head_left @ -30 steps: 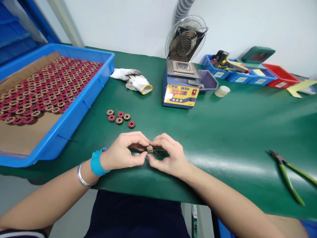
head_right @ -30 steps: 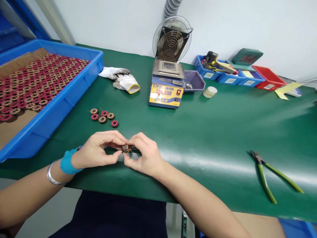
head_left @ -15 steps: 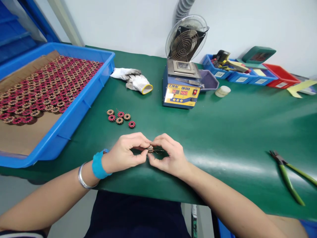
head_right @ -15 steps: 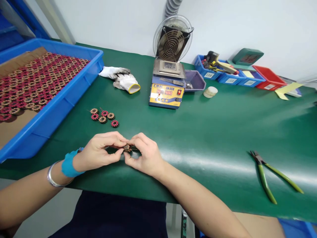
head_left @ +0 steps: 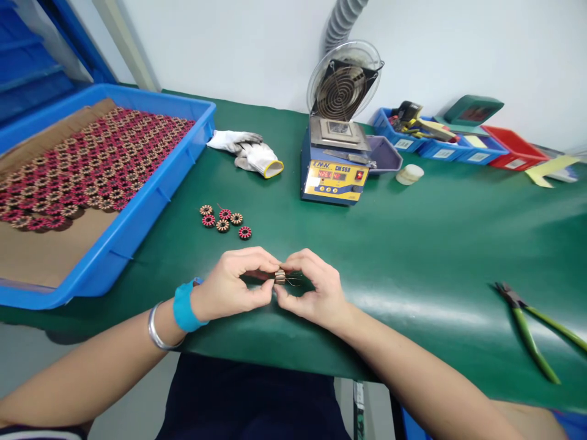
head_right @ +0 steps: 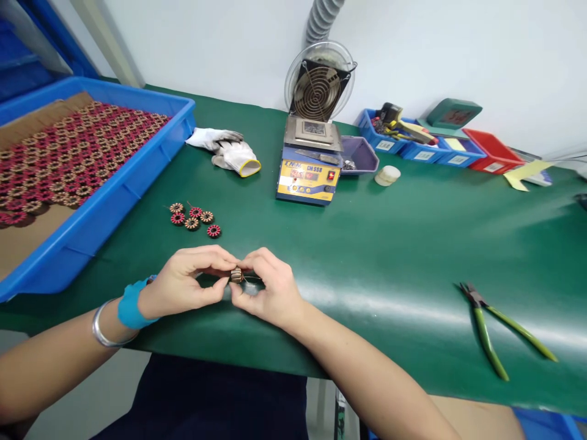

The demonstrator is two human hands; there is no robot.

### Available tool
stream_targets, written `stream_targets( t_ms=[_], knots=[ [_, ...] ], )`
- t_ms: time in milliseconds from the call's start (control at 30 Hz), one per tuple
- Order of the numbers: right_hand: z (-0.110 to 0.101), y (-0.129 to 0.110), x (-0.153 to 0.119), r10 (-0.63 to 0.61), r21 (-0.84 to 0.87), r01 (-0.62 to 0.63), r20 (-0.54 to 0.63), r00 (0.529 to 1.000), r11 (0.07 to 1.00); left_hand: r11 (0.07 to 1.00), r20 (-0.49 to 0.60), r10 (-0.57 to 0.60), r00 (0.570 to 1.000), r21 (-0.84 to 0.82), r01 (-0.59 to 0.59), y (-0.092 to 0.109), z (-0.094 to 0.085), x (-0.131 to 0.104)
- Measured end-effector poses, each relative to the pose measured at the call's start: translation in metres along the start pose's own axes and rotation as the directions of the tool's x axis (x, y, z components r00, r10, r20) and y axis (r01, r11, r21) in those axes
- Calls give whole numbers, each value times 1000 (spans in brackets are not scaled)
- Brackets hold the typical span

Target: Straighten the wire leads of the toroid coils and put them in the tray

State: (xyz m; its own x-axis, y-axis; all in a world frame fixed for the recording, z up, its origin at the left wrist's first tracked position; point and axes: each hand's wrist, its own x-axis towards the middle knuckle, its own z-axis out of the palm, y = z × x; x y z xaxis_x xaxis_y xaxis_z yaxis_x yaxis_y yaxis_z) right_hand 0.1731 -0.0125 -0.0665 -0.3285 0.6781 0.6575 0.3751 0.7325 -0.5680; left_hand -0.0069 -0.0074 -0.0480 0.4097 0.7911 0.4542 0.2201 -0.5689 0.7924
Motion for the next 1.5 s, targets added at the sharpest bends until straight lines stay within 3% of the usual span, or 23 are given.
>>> stream_targets(
  t_ms=[500,933,1067,1167,1300,1500],
  knots=[
    [-1,2,0,-43,-49,44,20,999,998,993,31,-92,995,-75,94,-3,-3,-1],
    [1,5,-1,-67,-97,68,17,998,993,998,-66,7,998,57,-3,-1,6,-4],
    [0,3,2,-49,-85,48,-5,999,995,994,-82,-85,993,-74,79,0,8,-4],
    [-3,3,4,-31,-75,28,-31,999,997,937,-49,-253,966,-262,232,2,9,-4],
    [-4,4,5,-55,-103,47,-72,996,994,765,67,-453,889,-484,425,0,12,-4],
    [-2,5,3,-104,-152,92,-72,992,984,615,111,-496,861,-655,439,-5,15,-2]
  ],
)
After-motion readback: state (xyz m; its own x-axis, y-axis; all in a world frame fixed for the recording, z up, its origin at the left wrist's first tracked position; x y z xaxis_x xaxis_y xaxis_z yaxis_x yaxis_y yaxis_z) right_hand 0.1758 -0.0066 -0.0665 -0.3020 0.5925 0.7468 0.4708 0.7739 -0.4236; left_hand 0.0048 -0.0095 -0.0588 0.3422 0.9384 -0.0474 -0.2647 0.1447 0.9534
